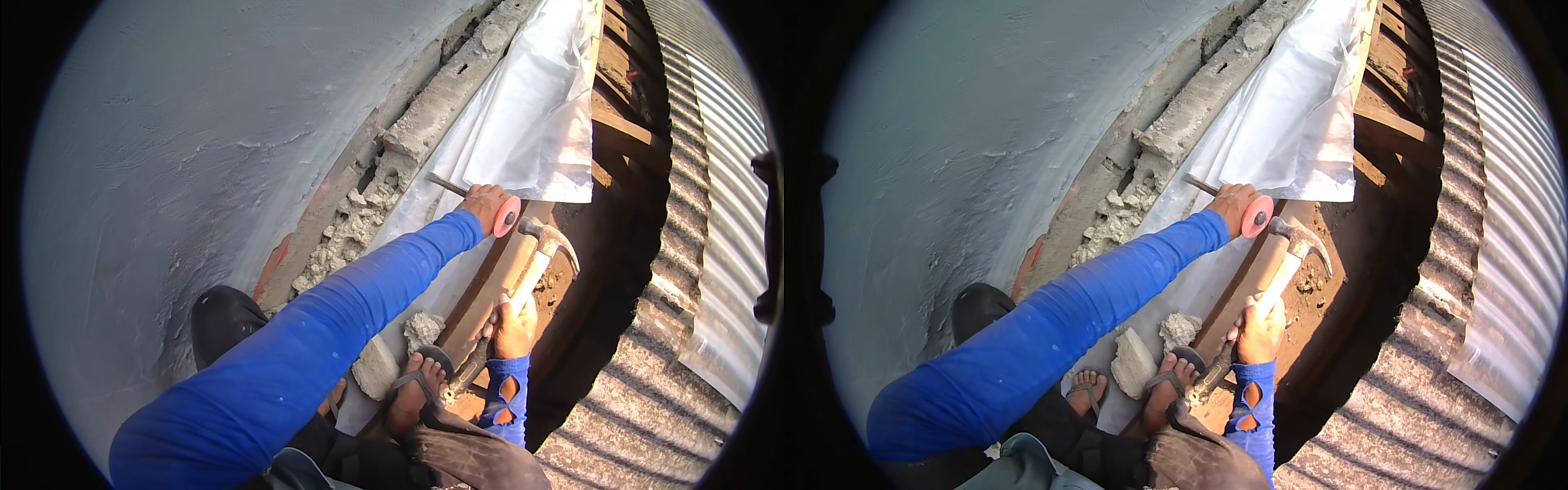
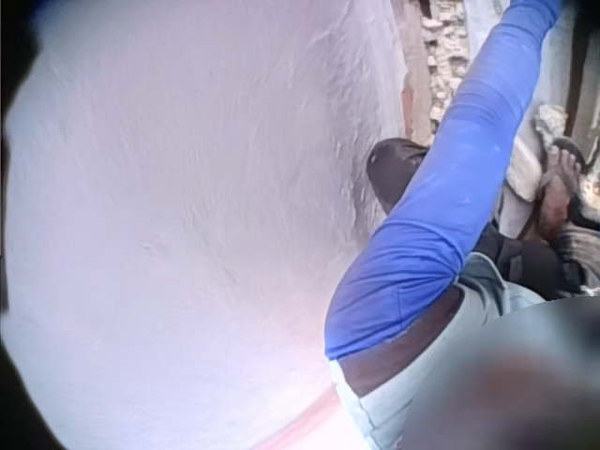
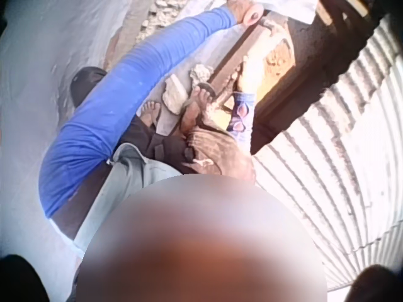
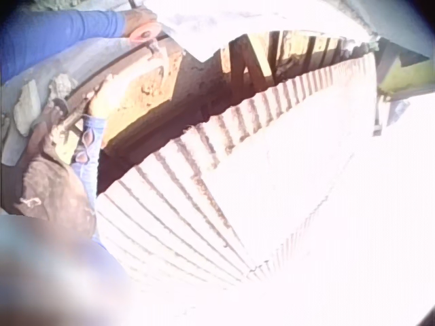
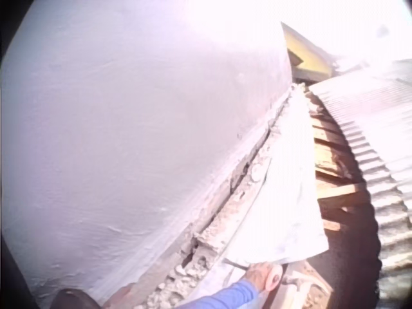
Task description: The person uses a hammer and chisel to break and remove sections of a concrete wall. They repeatedly strike the chisel with the hammer, pry out loosened pieces, and clear debris from the work area.
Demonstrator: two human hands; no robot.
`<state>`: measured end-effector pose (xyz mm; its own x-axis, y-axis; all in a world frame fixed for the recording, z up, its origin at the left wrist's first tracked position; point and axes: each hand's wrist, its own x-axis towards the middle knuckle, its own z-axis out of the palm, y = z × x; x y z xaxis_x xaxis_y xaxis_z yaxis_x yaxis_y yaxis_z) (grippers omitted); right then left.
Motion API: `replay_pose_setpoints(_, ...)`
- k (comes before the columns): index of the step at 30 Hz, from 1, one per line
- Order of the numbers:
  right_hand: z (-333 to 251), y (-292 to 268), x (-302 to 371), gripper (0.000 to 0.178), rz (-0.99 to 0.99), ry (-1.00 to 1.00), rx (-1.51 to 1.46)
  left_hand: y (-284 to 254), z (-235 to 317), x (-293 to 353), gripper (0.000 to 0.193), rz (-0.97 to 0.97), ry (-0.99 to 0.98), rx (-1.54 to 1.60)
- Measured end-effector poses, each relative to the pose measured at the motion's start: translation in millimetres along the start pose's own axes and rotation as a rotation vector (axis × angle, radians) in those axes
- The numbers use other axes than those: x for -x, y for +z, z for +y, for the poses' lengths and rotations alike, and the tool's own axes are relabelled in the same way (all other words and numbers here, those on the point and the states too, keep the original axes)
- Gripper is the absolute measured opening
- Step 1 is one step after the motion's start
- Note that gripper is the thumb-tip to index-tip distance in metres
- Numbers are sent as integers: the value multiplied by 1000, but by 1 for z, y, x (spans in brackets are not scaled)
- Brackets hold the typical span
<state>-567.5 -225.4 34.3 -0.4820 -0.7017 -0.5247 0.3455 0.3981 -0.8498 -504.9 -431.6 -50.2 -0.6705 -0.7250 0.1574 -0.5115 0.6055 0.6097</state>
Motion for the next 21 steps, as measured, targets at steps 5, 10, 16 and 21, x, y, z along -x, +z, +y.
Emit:
replay_pose_setpoints(5, 0, -7, -3, 12, -50, 50, -40, 1, -16, -8, 30, -79, -96, -92)
replay_pose_setpoints(10, 0, -3, -6, 12, -58, 67, -35, 12, -13, -4, 31, -82, -103, -112)
replay_pose_setpoints(16, -17, -18, -9, 11, 116, -93, -69, 14, -10, -5, 33, -107, -208, -97)
replay_pose_setpoints(21, -41, -40, -15, 12, 288, -474, -269, 11, -9, -13, 29, -130, -185, -126)
